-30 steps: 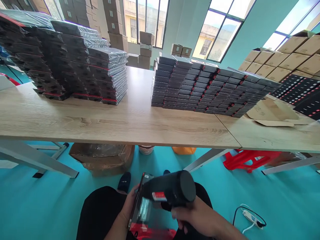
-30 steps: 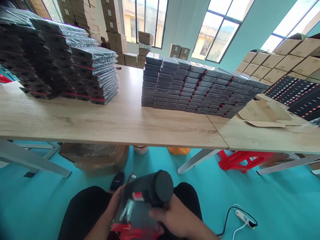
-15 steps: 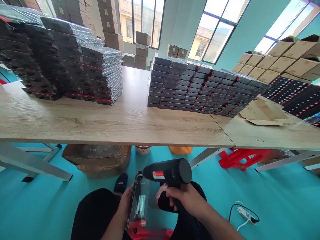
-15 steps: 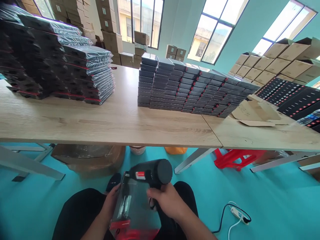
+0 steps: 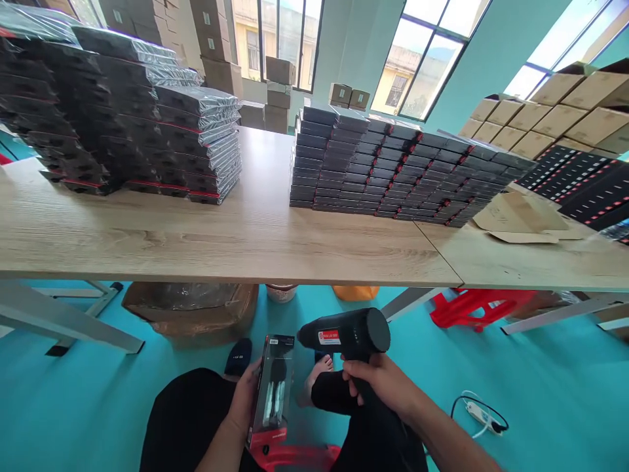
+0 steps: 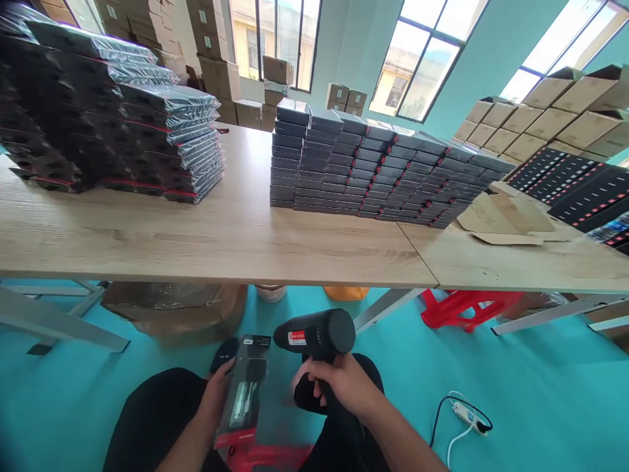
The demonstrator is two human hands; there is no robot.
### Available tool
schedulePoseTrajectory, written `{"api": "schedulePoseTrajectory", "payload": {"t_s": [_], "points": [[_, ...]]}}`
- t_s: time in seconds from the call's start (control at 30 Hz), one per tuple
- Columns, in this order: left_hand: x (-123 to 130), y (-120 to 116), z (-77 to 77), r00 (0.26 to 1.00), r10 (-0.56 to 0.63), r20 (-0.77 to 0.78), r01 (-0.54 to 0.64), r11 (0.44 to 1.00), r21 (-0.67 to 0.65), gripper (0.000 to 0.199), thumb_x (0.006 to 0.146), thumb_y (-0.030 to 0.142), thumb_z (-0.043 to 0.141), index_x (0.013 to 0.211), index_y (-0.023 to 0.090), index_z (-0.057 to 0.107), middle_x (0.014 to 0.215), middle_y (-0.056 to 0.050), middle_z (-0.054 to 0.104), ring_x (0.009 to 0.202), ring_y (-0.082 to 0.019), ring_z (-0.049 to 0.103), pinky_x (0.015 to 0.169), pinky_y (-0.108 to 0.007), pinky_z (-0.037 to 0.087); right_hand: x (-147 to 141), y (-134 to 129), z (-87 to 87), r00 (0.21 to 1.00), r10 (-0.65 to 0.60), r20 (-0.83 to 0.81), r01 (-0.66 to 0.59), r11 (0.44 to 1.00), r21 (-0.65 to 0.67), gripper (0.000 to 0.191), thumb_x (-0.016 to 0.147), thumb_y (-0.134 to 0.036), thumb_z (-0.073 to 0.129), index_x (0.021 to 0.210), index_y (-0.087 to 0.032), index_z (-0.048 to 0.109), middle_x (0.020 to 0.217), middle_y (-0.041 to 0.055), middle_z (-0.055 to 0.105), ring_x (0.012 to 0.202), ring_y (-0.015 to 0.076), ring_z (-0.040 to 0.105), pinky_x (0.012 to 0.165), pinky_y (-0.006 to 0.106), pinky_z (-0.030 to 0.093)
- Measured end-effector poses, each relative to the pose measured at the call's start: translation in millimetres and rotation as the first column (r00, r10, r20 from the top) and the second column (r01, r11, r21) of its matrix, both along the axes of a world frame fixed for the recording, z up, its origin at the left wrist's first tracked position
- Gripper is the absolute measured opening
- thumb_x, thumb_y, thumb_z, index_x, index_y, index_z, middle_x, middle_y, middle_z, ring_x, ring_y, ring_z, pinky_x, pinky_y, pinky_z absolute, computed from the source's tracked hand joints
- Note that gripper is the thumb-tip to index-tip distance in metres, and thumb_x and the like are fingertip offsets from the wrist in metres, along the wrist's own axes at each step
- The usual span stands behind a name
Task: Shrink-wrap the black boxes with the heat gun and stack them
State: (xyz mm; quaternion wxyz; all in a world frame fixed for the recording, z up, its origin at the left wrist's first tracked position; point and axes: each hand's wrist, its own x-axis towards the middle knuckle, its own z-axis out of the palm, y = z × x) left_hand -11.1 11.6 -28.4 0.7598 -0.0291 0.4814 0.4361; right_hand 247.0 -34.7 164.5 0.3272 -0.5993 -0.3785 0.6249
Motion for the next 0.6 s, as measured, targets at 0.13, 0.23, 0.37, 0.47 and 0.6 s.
{"api": "schedulePoseTrajectory", "payload": {"t_s": [0.13, 0.23, 0.37, 0.47, 0.6], "points": [[0.9, -0.2, 3.8, 0.994, 0.099, -0.047, -0.098, 0.995, 0.020, 0.028, 0.078, 0.014, 0.067, 0.105, 0.016, 0.071, 0.086, -0.007, 0.079, 0.080, -0.030, 0.077, 0.070, -0.040, 0.060, 7.5, -20.8, 10.9, 0.969, 0.246, -0.024, -0.246, 0.955, -0.167, 0.009, 0.068, -0.025, 0.067, 0.070, -0.017, 0.067, 0.049, -0.0026, 0.057, 0.046, 0.0133, 0.051, 0.048, 0.028, 0.042], [5.4, 0.5, 11.1, 0.997, 0.070, -0.020, -0.069, 0.997, 0.020, 0.029, 0.079, 0.015, 0.067, 0.107, 0.016, 0.071, 0.080, -0.006, 0.078, 0.078, -0.030, 0.077, 0.072, -0.041, 0.060, 3.2, -34.9, 18.3, 0.921, 0.387, -0.044, -0.383, 0.879, -0.284, 0.005, 0.062, -0.019, 0.068, 0.068, -0.019, 0.068, 0.052, -0.0026, 0.059, 0.050, 0.0132, 0.053, 0.049, 0.026, 0.040], [8.3, 1.5, 23.2, 0.997, 0.060, -0.055, -0.060, 0.998, 0.001, 0.029, 0.082, 0.016, 0.064, 0.110, 0.016, 0.071, 0.070, -0.004, 0.075, 0.065, -0.025, 0.074, 0.069, -0.037, 0.058, -2.0, -34.9, 14.6, 0.973, 0.226, 0.043, -0.212, 0.955, -0.209, 0.013, 0.070, -0.028, 0.065, 0.060, -0.019, 0.063, 0.052, -0.0018, 0.057, 0.050, 0.0128, 0.052, 0.052, 0.028, 0.043], [6.2, 2.2, 26.9, 1.000, -0.023, 0.021, 0.022, 1.000, 0.017, 0.030, 0.086, 0.030, 0.064, 0.110, 0.013, 0.071, 0.076, -0.009, 0.077, 0.064, -0.026, 0.073, 0.066, -0.038, 0.058, 1.7, -34.5, 9.7, 0.988, 0.152, 0.041, -0.142, 0.973, -0.181, 0.013, 0.071, -0.029, 0.065, 0.062, -0.019, 0.064, 0.052, -0.0015, 0.058, 0.049, 0.0132, 0.051, 0.052, 0.028, 0.044], [0.8, 6.9, 15.7, 0.998, 0.061, 0.033, -0.059, 0.997, -0.049, 0.036, 0.085, 0.043, 0.065, 0.107, 0.015, 0.069, 0.078, -0.009, 0.075, 0.073, -0.030, 0.074, 0.068, -0.041, 0.059, 6.7, -47.9, 5.1, 0.980, 0.138, -0.145, -0.176, 0.938, -0.298, 0.017, 0.067, -0.031, 0.073, 0.074, -0.016, 0.071, 0.061, 0.0016, 0.065, 0.054, 0.0136, 0.056, 0.057, 0.028, 0.043]]}}
